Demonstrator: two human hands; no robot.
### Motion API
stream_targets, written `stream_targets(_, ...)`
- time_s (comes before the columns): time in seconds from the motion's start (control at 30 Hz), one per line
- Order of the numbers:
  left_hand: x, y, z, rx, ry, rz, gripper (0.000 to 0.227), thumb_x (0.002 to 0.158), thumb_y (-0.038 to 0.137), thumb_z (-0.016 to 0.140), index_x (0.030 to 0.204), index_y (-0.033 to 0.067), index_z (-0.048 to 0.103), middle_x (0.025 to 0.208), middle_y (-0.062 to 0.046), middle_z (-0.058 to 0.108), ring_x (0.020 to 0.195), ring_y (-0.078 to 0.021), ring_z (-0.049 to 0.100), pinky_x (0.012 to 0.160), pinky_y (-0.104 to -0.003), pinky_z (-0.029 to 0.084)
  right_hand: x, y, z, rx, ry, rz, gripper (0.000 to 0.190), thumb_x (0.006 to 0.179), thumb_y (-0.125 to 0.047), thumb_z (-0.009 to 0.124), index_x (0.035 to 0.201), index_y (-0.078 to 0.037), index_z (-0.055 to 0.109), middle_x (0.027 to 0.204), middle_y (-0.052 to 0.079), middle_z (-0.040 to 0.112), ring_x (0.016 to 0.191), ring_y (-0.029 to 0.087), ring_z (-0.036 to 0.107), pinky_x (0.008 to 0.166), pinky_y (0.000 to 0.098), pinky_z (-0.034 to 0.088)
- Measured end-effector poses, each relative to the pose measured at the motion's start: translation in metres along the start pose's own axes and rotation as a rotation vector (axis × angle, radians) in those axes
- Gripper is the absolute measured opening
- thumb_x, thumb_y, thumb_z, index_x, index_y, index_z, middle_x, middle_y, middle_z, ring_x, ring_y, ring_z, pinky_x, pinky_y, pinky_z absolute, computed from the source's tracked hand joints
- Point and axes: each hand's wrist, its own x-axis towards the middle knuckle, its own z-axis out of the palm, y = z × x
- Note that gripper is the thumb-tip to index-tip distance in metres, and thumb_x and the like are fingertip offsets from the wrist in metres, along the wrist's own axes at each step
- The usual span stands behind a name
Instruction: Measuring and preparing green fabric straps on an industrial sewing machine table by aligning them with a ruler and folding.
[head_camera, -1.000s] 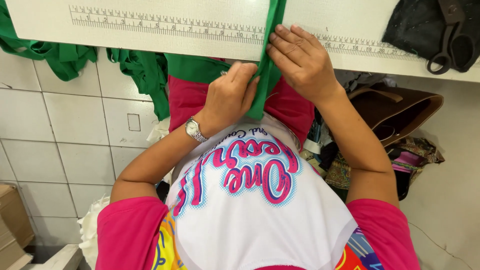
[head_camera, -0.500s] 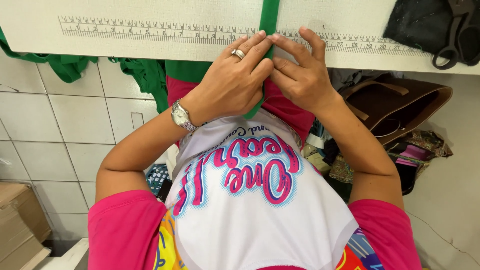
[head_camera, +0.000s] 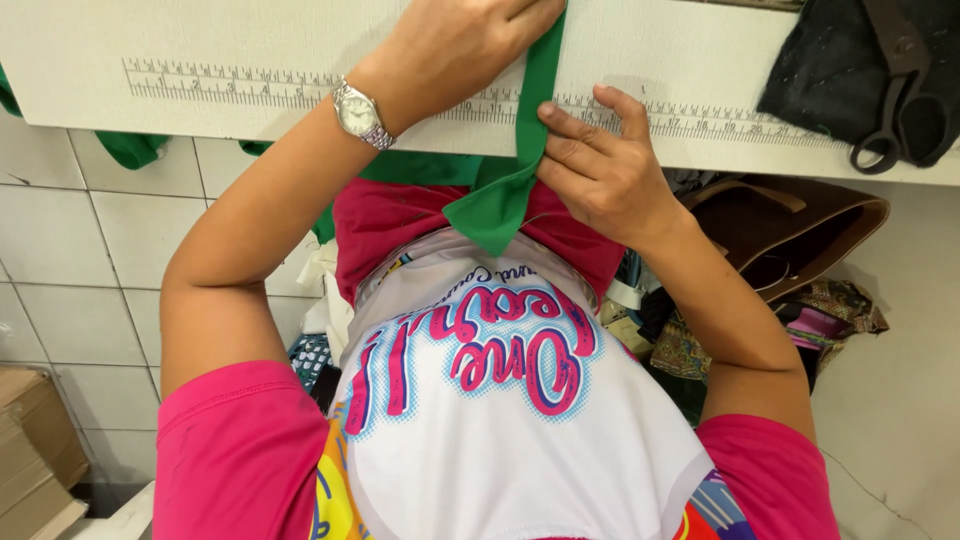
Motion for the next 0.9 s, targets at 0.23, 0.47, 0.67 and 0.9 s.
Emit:
stream_targets(0.23, 0.001, -0.002, 0.008, -0.135, -0.044, 0.011, 0.029, 0.105, 0.017, 0.059, 0.133, 0.0198, 0.058, 0.118, 0.012, 0.061, 0.087, -0.0026, 0.062, 0.057, -0.02, 0.049, 0.008, 0.018, -0.005, 0.032, -0.027, 0.012, 0.022, 0.11, -0.003, 0.066, 0.09, -0.007, 0.076, 0.107, 0.007, 0.083, 0.124, 0.027, 0.074, 0.115, 0.0513, 0.036)
stream_targets(0.47, 0.014, -0.011, 0.01, -0.019, -0.046, 0.043, 0.022, 0.107, 0.019, 0.056, 0.128, 0.0202, 0.056, 0.115, 0.011, 0.057, 0.085, -0.001, 0.058, 0.054, -0.018, 0.045, 0.02, 0.049, -0.004, 0.028, -0.012, -0.01, 0.023, 0.11, 0.001, 0.066, 0.092, -0.005, 0.079, 0.102, 0.009, 0.082, 0.12, 0.029, 0.078, 0.113, 0.0503, 0.037)
stream_targets(0.67, 0.022, -0.02, 0.023, -0.208, 0.053, 0.016, 0.007, 0.108, 0.016, 0.06, 0.114, 0.0167, 0.063, 0.106, 0.006, 0.059, 0.08, -0.0089, 0.059, 0.059, -0.024, 0.046, 0.029, 0.078, 0.0, 0.033, 0.003, -0.022, 0.026, 0.11, 0.002, 0.059, 0.092, -0.003, 0.076, 0.101, 0.01, 0.08, 0.118, 0.031, 0.079, 0.113, 0.0507, 0.037)
stream_targets(0.9, 0.026, -0.02, 0.043, -0.3, 0.058, -0.081, 0.006, 0.108, 0.019, 0.059, 0.105, 0.0154, 0.062, 0.097, 0.003, 0.059, 0.074, -0.0126, 0.058, 0.057, -0.028, 0.046, 0.043, 0.107, 0.004, 0.019, -0.013, -0.029, 0.015, 0.11, 0.0, 0.067, 0.103, -0.001, 0.081, 0.112, 0.014, 0.082, 0.12, 0.033, 0.078, 0.107, 0.0495, 0.037)
